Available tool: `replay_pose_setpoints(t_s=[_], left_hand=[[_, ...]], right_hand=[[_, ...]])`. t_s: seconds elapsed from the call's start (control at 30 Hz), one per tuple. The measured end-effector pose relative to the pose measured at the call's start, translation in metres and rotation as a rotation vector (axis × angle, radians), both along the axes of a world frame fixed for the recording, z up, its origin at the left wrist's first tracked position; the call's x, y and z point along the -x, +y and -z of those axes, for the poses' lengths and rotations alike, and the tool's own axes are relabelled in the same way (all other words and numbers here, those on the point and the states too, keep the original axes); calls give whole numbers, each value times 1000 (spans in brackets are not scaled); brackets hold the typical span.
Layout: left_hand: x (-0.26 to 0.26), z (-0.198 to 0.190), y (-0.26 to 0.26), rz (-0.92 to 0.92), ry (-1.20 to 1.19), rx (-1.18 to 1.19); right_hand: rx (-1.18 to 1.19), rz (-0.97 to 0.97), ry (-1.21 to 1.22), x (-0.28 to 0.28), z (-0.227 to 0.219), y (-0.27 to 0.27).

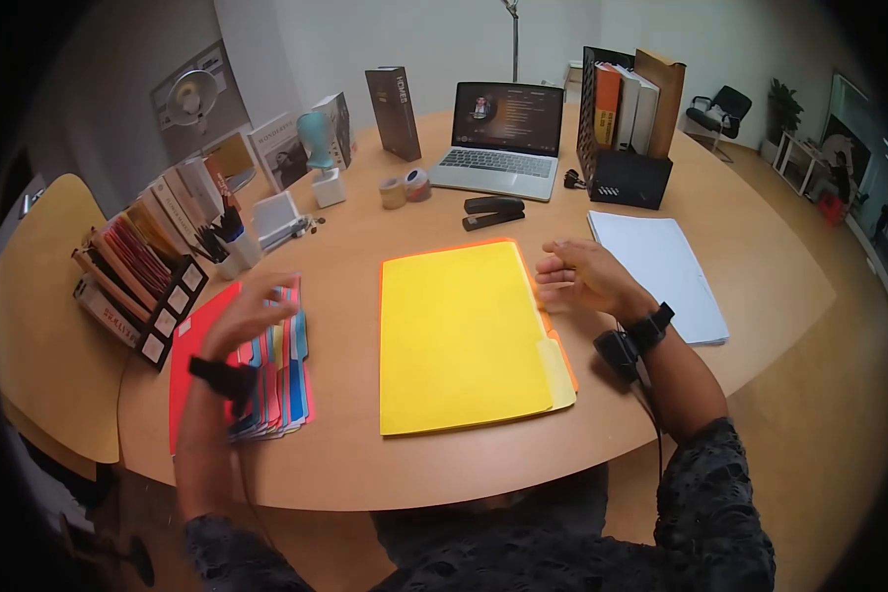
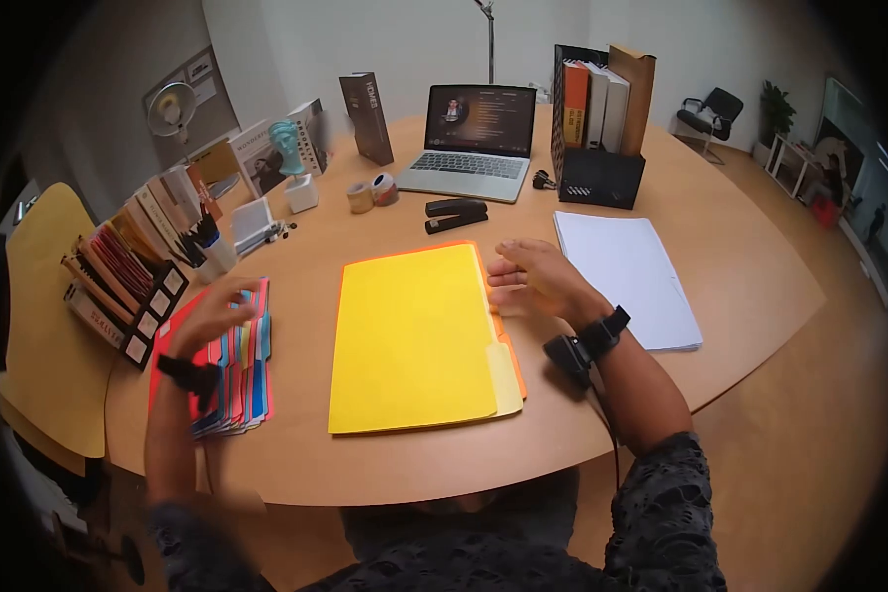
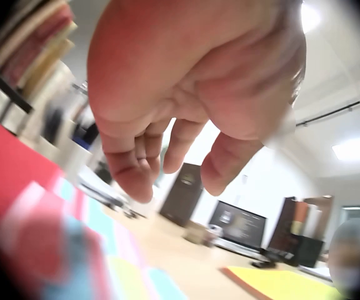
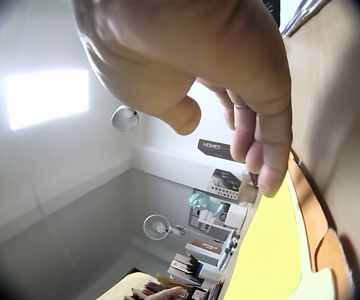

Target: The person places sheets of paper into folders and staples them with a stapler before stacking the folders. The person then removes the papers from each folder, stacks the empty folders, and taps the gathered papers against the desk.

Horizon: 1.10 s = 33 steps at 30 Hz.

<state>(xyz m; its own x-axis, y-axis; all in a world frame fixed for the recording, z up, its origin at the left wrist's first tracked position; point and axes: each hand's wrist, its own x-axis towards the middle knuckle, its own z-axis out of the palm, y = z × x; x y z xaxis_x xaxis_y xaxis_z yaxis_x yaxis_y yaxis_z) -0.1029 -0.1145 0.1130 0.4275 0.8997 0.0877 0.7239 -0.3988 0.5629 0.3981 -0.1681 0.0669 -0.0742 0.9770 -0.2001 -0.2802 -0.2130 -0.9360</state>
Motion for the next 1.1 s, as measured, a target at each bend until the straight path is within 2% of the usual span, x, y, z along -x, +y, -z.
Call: replay_pose_setpoints(t_s=[0.03,0.1,0.13,0.2,0.33,0.4,0.53,0.6,0.63,0.7,0.73,0.8,0.83,0.9,0.93,1.0,1.03,1.1], left_hand=[[-34,2,-3,143,82,-31],[-84,25,3,153,47,119],[-102,30,9,159,45,112],[-127,34,23,234,391,256],[-130,50,16,180,326,69],[-129,54,10,182,164,25],[-131,60,10,165,154,-11],[-131,55,9,171,209,37],[-132,51,9,170,209,32],[-136,43,9,169,282,99],[-137,39,11,171,285,94],[-139,32,16,97,202,83],[-138,36,24,100,202,78],[-131,57,56,-27,-186,58],[-127,67,74,-23,-191,52],[-124,81,104,142,-565,108],[-129,75,103,168,-568,111],[-144,63,92,258,-787,388]], right_hand=[[-1,7,-1,2,-1,-1],[13,-43,-5,5,-5,-3],[7,-38,-8,7,-6,-3],[24,-57,-70,10,-6,-3],[21,-86,-83,9,-3,0],[29,-73,-111,12,-7,0],[44,-28,-126,14,-8,1],[82,46,41,14,-8,5],[77,45,41,16,-14,3],[13,-97,-75,23,-26,-2],[8,-94,-73,28,-29,0],[-192,-169,-537,44,-35,5],[-195,-165,-538,50,-39,7],[-270,-173,-633,62,-51,15],[-275,-169,-639,68,-59,20],[-383,-201,-511,82,-73,27],[-409,-158,-512,95,-81,26],[-513,-206,-389,118,-88,22]])
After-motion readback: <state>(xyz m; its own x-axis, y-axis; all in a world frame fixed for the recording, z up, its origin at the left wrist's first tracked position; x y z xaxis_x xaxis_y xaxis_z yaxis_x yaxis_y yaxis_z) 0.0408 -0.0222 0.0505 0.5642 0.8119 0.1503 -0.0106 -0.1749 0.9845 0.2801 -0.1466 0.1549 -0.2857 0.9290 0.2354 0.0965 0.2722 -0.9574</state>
